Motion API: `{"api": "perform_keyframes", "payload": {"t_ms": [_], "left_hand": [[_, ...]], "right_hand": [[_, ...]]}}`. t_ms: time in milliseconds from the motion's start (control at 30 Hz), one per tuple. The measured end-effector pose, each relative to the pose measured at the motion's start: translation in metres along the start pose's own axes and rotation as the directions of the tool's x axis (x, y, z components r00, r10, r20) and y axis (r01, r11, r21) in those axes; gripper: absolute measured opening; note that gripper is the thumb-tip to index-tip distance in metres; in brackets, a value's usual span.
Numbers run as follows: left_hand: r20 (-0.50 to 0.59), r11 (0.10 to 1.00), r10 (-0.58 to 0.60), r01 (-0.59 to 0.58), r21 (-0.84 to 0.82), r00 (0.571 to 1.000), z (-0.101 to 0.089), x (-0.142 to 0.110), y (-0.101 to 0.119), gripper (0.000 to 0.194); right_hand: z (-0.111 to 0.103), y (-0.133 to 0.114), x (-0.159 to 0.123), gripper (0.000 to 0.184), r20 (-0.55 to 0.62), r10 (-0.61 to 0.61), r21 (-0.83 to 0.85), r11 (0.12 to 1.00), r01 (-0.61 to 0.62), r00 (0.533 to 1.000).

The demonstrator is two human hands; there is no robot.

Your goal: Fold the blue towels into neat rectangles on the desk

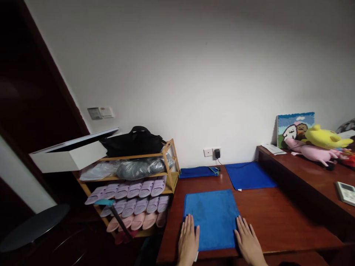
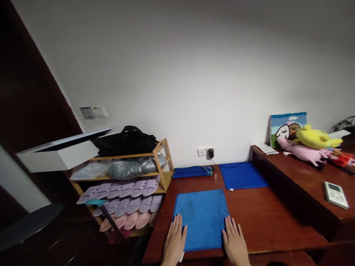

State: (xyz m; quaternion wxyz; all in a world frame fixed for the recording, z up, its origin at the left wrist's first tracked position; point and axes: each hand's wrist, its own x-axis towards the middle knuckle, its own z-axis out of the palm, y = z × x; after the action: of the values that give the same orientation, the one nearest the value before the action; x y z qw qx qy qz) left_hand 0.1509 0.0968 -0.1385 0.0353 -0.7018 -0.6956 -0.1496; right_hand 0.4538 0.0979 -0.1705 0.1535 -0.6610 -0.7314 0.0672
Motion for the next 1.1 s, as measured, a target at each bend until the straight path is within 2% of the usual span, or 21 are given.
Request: {"api": "perform_keyframes", "payload": {"t_ms": [100, 200, 267, 333, 400, 467, 600, 700, 800, 933, 1000, 1100], "left_hand": [[0.035, 0.976, 0.195, -0.190, -0.105, 0.980, 0.002, -0.006, 0.047, 0.062], [0.082, 0.909, 0.397, -0.379, -0.175, 0.914, 0.008, -0.006, 0.111, 0.061], [0.086, 0.887, 0.443, -0.423, -0.182, 0.892, 0.017, -0.006, 0.141, 0.059], [0.083, 0.889, 0.440, -0.421, -0.181, 0.894, 0.027, -0.006, 0.149, 0.059], [0.088, 0.909, 0.399, -0.381, -0.172, 0.913, 0.035, -0.008, 0.133, 0.060], [0.127, 0.944, 0.320, -0.304, -0.131, 0.939, 0.037, -0.010, 0.100, 0.062], [0.201, 0.995, 0.086, -0.095, 0.038, 0.976, 0.021, -0.010, 0.020, 0.063], [0.182, 0.995, 0.039, -0.056, 0.087, 0.983, 0.007, -0.008, -0.021, 0.062], [0.178, 0.994, 0.084, -0.095, 0.058, 0.980, 0.007, -0.007, -0.040, 0.061], [0.157, 0.992, 0.116, -0.122, 0.032, 0.981, 0.018, -0.007, -0.051, 0.060], [0.159, 0.991, 0.115, -0.125, 0.048, 0.980, 0.021, -0.007, -0.058, 0.060], [0.183, 0.988, 0.096, -0.116, 0.106, 0.978, 0.014, -0.003, -0.072, 0.059]], "right_hand": [[0.012, 0.004, -0.010, 0.066, -0.053, -0.027, -0.003, 1.000, 0.027, 0.998], [0.016, 0.008, -0.011, 0.062, -0.083, -0.059, 0.003, 0.998, 0.060, 0.995], [0.015, 0.010, -0.008, 0.060, -0.068, -0.077, 0.013, 0.997, 0.078, 0.995], [0.013, 0.011, -0.006, 0.059, -0.051, -0.076, 0.025, 0.997, 0.078, 0.996], [0.011, 0.010, -0.006, 0.059, -0.053, -0.068, 0.041, 0.997, 0.070, 0.996], [0.010, 0.008, -0.006, 0.060, -0.067, -0.054, 0.058, 0.997, 0.058, 0.996], [0.007, 0.000, -0.008, 0.063, -0.061, -0.021, 0.063, 0.998, 0.024, 0.998], [0.008, -0.001, -0.008, 0.064, -0.062, -0.010, 0.062, 0.998, 0.014, 0.998], [0.011, 0.002, -0.007, 0.063, -0.082, -0.027, 0.069, 0.997, 0.033, 0.996], [0.014, -0.001, -0.003, 0.063, -0.060, -0.018, 0.058, 0.998, 0.021, 0.998], [0.014, -0.008, 0.000, 0.063, -0.034, -0.003, 0.053, 0.999, 0.005, 0.999], [0.013, -0.029, 0.007, 0.063, -0.002, 0.022, 0.047, 0.999, -0.022, 1.000]]}}
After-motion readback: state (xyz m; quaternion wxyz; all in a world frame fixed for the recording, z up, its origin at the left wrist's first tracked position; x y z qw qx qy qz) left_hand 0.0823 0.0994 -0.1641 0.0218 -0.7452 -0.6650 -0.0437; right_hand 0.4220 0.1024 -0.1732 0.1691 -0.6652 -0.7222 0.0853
